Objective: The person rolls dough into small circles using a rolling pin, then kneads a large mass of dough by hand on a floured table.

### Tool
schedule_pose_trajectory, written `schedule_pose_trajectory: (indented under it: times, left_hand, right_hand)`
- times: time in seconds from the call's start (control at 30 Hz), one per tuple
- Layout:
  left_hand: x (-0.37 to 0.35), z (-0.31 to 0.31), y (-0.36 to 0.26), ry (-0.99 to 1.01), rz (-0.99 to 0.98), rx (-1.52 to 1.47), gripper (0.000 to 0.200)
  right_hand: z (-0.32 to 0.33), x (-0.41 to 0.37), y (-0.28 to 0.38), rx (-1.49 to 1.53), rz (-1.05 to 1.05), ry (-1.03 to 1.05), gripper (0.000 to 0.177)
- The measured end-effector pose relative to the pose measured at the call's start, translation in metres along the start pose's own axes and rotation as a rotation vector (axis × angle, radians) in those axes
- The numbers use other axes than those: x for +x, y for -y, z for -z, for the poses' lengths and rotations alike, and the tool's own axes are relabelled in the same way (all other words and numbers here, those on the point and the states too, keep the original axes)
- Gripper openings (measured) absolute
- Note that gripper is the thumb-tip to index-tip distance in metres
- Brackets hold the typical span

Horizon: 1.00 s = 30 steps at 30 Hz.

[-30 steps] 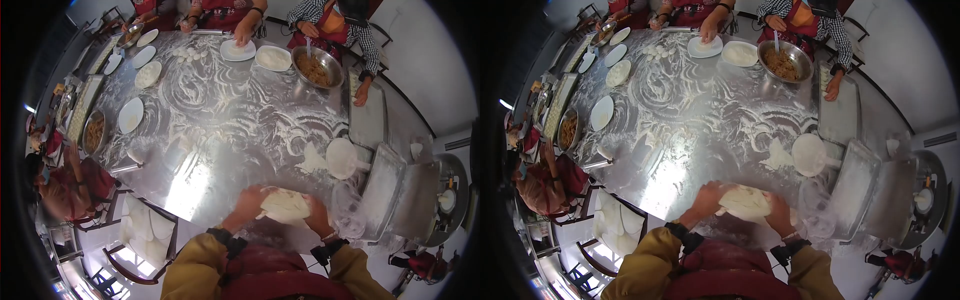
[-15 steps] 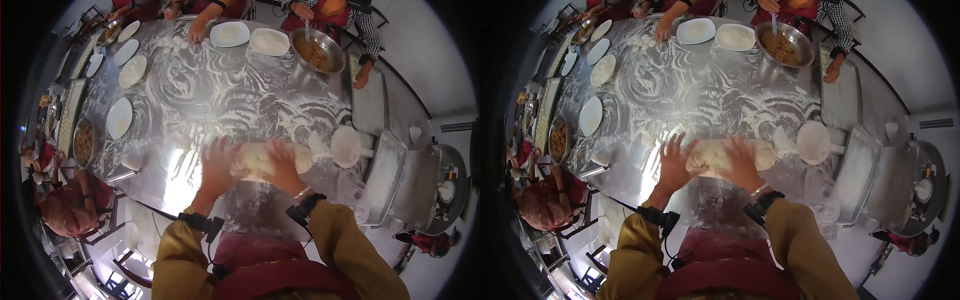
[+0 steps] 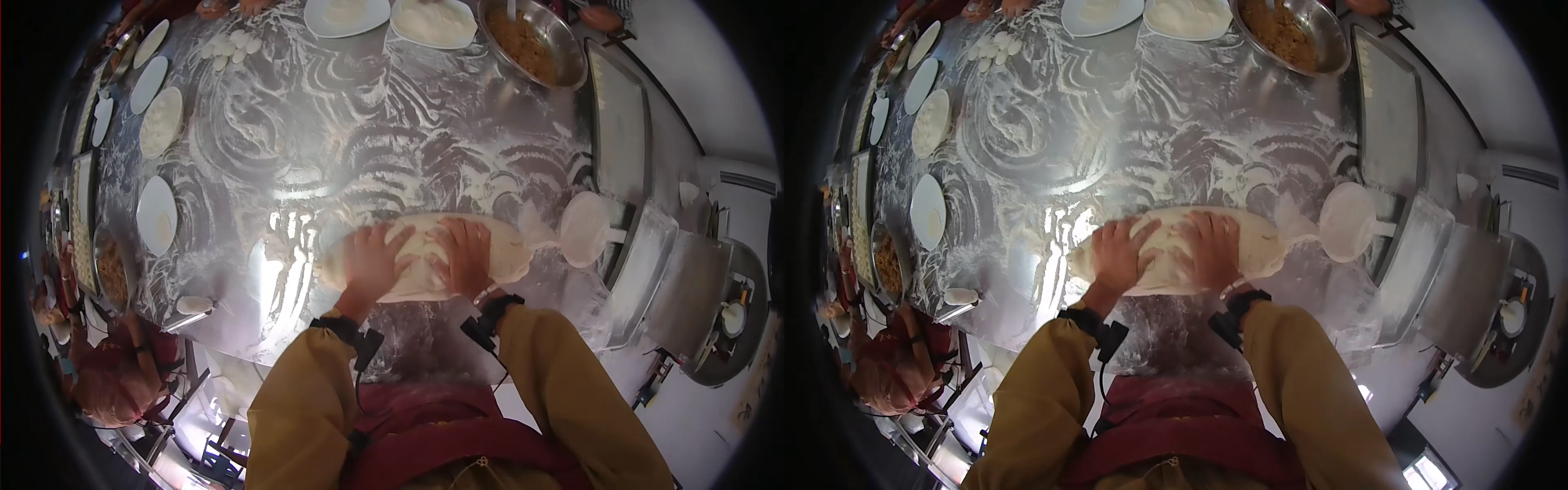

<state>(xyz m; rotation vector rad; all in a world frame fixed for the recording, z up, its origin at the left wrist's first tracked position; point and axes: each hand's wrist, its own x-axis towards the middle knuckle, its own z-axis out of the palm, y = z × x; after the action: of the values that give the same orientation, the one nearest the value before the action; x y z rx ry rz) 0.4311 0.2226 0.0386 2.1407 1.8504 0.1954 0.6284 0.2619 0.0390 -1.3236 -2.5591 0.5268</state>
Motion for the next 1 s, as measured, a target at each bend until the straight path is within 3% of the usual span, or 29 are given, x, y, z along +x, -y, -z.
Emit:
schedule_pose_trajectory:
  times: [0.13, 0.37, 0.53, 0.6, 0.7, 0.73, 0.8, 0.9, 1.0]
  left_hand:
    - [0.021, -0.007, 0.011, -0.035, 0.030, -0.087, 0.042]
    - [0.018, -0.009, 0.015, -0.019, 0.102, -0.204, 0.053]
    - [-0.065, 0.019, -0.021, -0.212, -0.118, -0.071, 0.058]
    - [-0.110, 0.037, -0.047, -0.100, -0.102, -0.043, 0.059]
    - [-0.162, 0.051, -0.074, 0.122, 0.103, -0.152, 0.064]
    - [-0.169, 0.055, -0.085, 0.056, 0.129, -0.112, 0.070]
    - [-0.173, 0.058, -0.107, -0.066, 0.168, -0.030, 0.083]
    - [-0.168, -0.001, -0.107, -0.173, 0.150, -0.065, 0.092]
    - [-0.154, -0.010, -0.097, -0.113, 0.137, 0.041, 0.092]
  right_hand:
    - [-0.006, 0.021, -0.007, -0.030, -0.042, -0.073, 0.034]
    - [-0.015, 0.019, -0.007, -0.064, -0.102, -0.079, 0.035]
    - [0.033, -0.045, 0.025, 0.243, -0.001, -0.020, 0.066]
    - [0.059, -0.079, 0.041, 0.275, -0.020, 0.082, 0.079]
    - [0.087, -0.112, 0.048, 0.067, 0.002, 0.007, 0.086]
    - [0.084, -0.118, 0.046, 0.183, 0.012, 0.014, 0.087]
    - [0.063, -0.131, 0.044, 0.026, 0.119, 0.113, 0.087]
    - [0.042, -0.140, 0.045, -0.051, 0.177, 0.101, 0.086]
    - [0.021, -0.140, 0.033, -0.081, 0.173, 0.032, 0.083]
